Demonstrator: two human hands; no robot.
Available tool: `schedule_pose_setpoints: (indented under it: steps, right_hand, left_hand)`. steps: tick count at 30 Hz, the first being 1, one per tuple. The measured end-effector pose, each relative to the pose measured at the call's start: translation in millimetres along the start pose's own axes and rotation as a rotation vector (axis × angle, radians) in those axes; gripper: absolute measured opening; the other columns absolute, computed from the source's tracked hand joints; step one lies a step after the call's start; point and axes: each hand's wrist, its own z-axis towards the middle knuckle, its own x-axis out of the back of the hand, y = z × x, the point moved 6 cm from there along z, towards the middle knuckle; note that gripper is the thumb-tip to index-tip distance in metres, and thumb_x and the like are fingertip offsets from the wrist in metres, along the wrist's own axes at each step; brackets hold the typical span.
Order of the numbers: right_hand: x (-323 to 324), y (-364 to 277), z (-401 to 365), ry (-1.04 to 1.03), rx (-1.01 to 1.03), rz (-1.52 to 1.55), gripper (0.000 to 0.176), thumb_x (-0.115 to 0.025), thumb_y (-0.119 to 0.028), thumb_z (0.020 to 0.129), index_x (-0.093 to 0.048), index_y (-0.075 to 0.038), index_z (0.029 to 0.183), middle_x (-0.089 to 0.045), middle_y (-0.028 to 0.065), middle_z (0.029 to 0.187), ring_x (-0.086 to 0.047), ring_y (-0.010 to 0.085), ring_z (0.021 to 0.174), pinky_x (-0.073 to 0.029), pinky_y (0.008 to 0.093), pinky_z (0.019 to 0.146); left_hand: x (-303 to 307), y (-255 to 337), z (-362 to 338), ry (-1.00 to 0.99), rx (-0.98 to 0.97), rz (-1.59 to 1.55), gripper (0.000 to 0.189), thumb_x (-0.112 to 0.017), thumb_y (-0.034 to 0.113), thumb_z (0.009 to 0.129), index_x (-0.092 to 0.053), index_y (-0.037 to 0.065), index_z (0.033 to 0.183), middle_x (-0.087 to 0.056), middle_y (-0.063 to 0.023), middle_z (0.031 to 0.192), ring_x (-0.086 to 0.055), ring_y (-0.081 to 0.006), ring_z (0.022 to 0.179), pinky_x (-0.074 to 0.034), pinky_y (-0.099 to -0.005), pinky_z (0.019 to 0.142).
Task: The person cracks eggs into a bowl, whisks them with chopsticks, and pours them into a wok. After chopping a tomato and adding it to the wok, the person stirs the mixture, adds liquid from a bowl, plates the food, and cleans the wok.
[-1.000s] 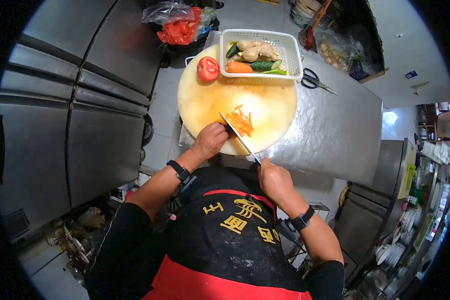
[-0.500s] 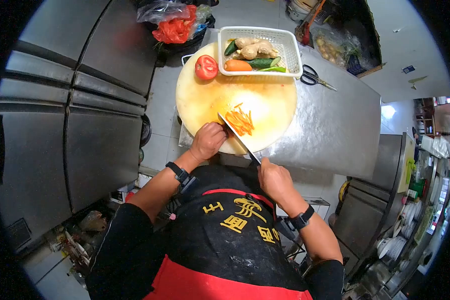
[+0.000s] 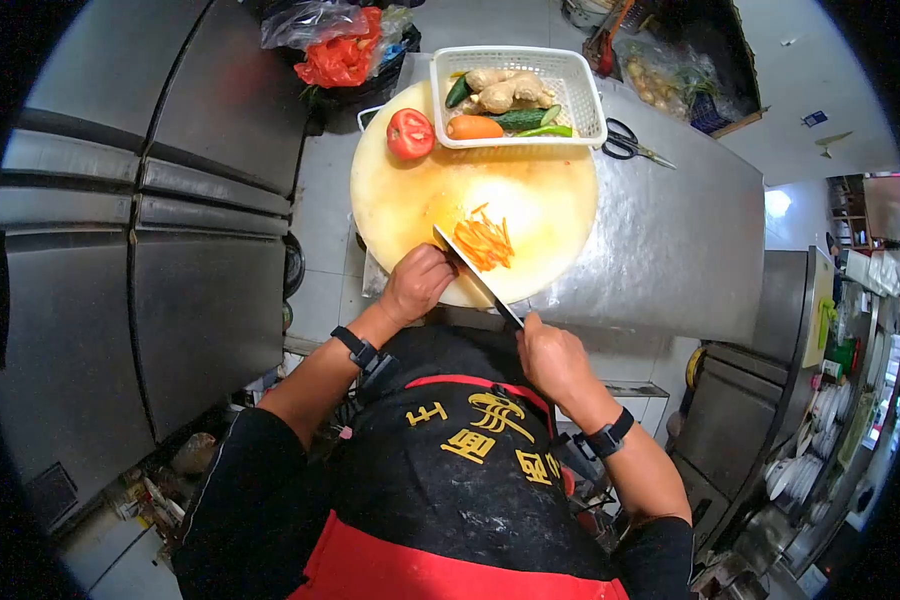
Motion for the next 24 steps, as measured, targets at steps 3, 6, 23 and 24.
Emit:
schedule_pose_setpoints:
  steps: [3, 6, 23, 24]
  right_hand:
    - [10.9, -3.8, 0.1, -0.047, -0.057, -0.002, 0.018, -0.056, -0.014, 0.091, -0.047, 0.001, 0.084, -0.060, 0.0269, 0.066, -0.060, 0.0475, 0.063, -0.048, 0.0543, 0.060]
    - [-1.5, 0.3, -0.5, -0.063, -0.097, 0.055, 0.020, -0.055, -0.015, 0.092, -0.047, 0.001, 0.084, -0.059, 0.0279, 0.067, -0.059, 0.0480, 0.066, -0.047, 0.0546, 0.061]
    - [76.3, 8.2, -25.1, 0.341, 0.173, -0.436, 0.027, -0.067, -0.004, 0.066, -0.060, -0.004, 0.092, -0.050, 0.0071, 0.071, -0.055, 0.0254, 0.066, -0.044, 0.0372, 0.058]
    - [72.7, 8.0, -27.9, 0.349, 0.161, -0.434, 0.027, -0.067, -0.004, 0.066, -0.060, -0.004, 0.092, -0.051, 0.0066, 0.071, -0.056, 0.0253, 0.067, -0.044, 0.0381, 0.059]
  left_hand:
    - [4.6, -2.6, 4.9, 0.034, -0.017, -0.004, 0.006, -0.063, 0.000, 0.073, -0.061, 0.002, 0.079, -0.055, -0.0098, 0.081, -0.055, -0.0273, 0.079, -0.048, -0.0347, 0.071]
    - [1.6, -1.7, 0.8, 0.006, -0.013, -0.033, 0.006, -0.064, 0.000, 0.074, -0.062, 0.001, 0.080, -0.058, -0.0099, 0.085, -0.057, -0.0272, 0.082, -0.048, -0.0351, 0.073]
    - [45.1, 56.1, 40.5, -0.505, -0.030, -0.445, 0.041, -0.060, 0.020, 0.093, -0.055, 0.000, 0.129, -0.052, -0.0216, 0.135, -0.048, -0.0282, 0.129, -0.035, -0.0390, 0.110]
    - [38.9, 68.1, 43.1, -0.561, -0.102, -0.360, 0.048, -0.061, 0.027, 0.093, -0.052, 0.000, 0.132, -0.048, -0.0232, 0.139, -0.042, -0.0273, 0.135, -0.028, -0.0390, 0.115]
